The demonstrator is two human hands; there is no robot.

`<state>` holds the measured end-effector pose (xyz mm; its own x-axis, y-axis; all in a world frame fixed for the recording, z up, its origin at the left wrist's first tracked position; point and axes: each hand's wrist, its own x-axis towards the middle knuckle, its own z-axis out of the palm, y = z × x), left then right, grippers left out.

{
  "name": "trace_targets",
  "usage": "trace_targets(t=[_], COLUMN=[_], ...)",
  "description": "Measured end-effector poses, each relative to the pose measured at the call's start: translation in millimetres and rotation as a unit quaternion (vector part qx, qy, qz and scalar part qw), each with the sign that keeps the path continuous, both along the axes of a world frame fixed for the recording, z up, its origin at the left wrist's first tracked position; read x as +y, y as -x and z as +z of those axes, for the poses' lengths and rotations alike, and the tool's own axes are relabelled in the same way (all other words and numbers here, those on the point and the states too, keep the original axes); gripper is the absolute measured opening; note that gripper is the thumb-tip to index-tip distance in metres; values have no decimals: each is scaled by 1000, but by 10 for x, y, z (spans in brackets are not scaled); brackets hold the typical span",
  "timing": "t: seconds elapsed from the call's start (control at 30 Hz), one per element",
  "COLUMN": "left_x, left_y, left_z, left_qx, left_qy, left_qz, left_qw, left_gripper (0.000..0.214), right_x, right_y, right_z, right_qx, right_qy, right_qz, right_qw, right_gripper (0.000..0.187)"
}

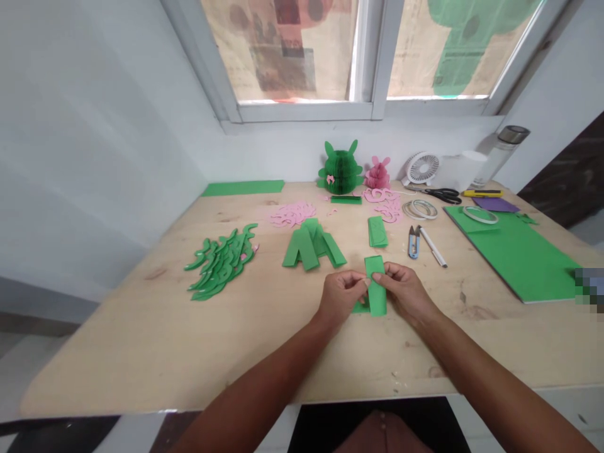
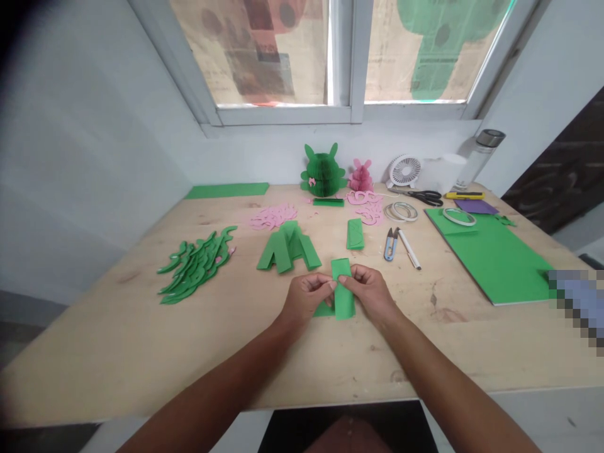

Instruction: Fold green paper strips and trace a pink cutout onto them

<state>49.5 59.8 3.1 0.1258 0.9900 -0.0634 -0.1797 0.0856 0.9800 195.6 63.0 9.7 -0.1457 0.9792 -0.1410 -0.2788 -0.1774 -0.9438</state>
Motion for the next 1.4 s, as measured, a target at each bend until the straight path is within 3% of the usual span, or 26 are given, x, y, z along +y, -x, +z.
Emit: trace_targets(t=[0.7,1.4], left_x=[-20,-49], left_y=[12,-17], left_z=[26,9], left_qx=[26,40], left_qy=[-10,-12], left_qz=[18,-4], left_qw=[999,999], left_gripper=[20,21], right_x=[13,25], right_y=[-16,-47], right_z=[-65,5], right_qx=[27,32], right_qy=[8,6], right_qz=[-28,-62], right_qw=[999,998], right_gripper=[28,28])
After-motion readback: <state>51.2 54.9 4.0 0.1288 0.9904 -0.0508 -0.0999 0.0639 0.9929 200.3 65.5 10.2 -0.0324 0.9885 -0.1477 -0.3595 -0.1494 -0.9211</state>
